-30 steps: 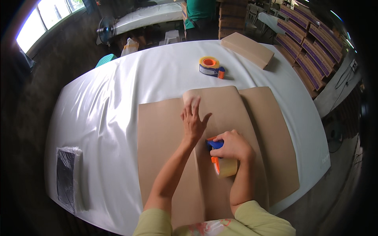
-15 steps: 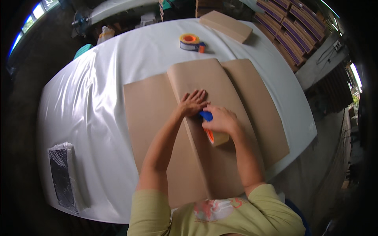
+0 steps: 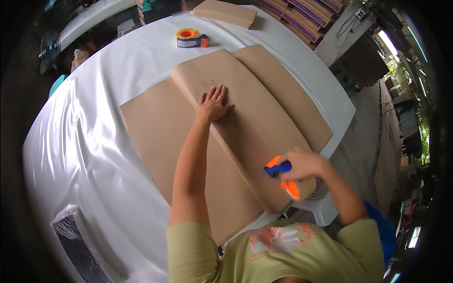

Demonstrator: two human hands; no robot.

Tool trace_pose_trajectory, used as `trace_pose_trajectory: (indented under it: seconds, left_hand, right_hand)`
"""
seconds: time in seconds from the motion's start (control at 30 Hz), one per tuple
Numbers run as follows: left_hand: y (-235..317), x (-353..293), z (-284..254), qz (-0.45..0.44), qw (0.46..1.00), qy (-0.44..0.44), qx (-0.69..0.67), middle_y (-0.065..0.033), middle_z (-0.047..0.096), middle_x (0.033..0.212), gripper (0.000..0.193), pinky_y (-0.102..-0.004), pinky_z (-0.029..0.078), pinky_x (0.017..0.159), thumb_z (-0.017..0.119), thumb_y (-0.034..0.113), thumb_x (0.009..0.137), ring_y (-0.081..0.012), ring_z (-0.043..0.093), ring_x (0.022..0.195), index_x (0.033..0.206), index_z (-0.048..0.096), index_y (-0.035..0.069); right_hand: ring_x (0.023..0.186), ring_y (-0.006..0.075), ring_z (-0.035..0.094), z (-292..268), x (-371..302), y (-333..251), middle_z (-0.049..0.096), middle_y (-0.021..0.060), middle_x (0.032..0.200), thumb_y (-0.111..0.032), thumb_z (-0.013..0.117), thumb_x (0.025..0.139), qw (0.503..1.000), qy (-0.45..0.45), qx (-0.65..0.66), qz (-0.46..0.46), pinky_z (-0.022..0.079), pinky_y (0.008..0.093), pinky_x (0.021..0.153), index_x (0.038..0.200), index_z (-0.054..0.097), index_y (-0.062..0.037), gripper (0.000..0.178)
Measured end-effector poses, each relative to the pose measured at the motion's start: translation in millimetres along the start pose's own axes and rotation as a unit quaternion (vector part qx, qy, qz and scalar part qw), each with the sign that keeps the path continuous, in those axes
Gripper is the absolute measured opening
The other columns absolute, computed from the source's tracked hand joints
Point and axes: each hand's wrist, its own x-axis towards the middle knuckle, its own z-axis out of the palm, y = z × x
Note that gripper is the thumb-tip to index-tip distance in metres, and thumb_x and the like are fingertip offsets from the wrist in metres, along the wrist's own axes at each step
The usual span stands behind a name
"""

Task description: The person places a black item wrapped in plastic and bubble wrap onto a sheet of brown paper, folds the paper over the item, and secures it with tape using a tape dispenser.

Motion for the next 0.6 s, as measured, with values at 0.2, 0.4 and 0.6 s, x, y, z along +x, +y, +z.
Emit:
trace_pose_trajectory:
  seconds: [0.2,0.4,0.6]
  left_hand:
    - [10.8,4.8,15.7,0.030,0.999,0.023,-0.013,0.0024,0.013,0.149,0.074,-0.0413,0.009,0.110,0.037,0.057,0.086,-0.0164,0.012,0.137,0.143,0.014,0.018]
    - [22.6,1.3,12.8,0.050,0.997,0.033,-0.042,0.0019,0.015,0.149,0.074,-0.0414,0.009,0.110,0.037,0.058,0.085,-0.0169,0.012,0.137,0.143,0.015,0.017]
    - [19.0,-0.1,17.5,0.042,0.996,0.076,-0.026,0.0020,0.017,0.148,0.070,-0.0414,0.010,0.110,0.036,0.054,0.086,-0.0161,0.013,0.137,0.142,0.018,0.016]
  right_hand:
    - [0.061,0.0107,0.056,-53.1,151.5,-2.3,0.062,0.0016,0.071,-0.028,0.065,0.066,0.867,-0.449,0.130,0.173,0.044,0.0269,0.054,0.073,0.067,-0.0112,0.018]
    - [0.062,0.0098,0.055,-42.3,180.0,10.6,0.057,0.0008,0.066,-0.022,0.062,0.070,0.814,-0.556,0.134,0.099,0.044,0.0273,0.056,0.071,0.063,-0.0116,0.011]
    - [0.069,0.0107,0.053,69.6,69.2,77.8,0.056,0.0006,0.073,-0.021,0.063,0.070,0.704,-0.664,0.204,0.152,0.044,0.0287,0.065,0.086,0.064,-0.0039,0.023]
